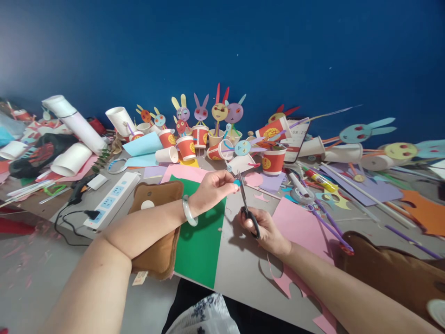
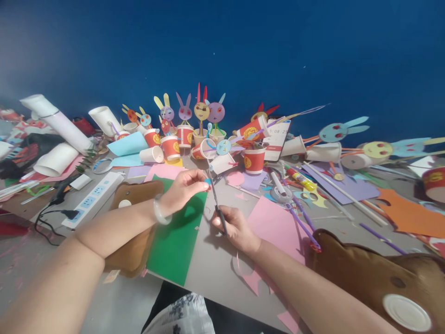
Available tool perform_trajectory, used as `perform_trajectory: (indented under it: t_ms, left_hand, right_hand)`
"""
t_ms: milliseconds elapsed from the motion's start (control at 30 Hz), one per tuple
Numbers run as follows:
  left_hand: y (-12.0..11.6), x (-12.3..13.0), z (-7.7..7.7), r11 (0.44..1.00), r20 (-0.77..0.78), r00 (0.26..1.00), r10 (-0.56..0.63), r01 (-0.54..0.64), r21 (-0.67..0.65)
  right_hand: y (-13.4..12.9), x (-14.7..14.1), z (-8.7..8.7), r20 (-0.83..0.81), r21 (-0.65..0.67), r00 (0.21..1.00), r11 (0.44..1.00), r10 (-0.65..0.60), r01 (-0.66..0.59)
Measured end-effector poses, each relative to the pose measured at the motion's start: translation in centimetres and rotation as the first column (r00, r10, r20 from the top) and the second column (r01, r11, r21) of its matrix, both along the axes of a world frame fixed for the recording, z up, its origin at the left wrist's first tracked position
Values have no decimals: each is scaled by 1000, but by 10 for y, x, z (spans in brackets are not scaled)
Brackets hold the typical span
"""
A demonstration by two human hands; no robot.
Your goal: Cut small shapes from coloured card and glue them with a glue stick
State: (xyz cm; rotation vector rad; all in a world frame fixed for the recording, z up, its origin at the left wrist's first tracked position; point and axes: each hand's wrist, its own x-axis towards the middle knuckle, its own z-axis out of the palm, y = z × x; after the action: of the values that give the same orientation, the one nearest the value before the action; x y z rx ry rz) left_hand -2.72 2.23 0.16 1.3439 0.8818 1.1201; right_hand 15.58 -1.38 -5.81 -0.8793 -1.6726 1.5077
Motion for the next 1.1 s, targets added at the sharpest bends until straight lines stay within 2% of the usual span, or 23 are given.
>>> perform_trajectory:
  t_ms: [633,1100]
  left_hand:
    - [0,-1,1,999,-66,998,0,4,50]
    - [1,-1,1,998,-78,997,-6,12,68]
  right_hand:
    - [0,0,0,-33,-12,999,1000,28,-29]
    - [1,0,2,19,-5,999,1000,30,-30]
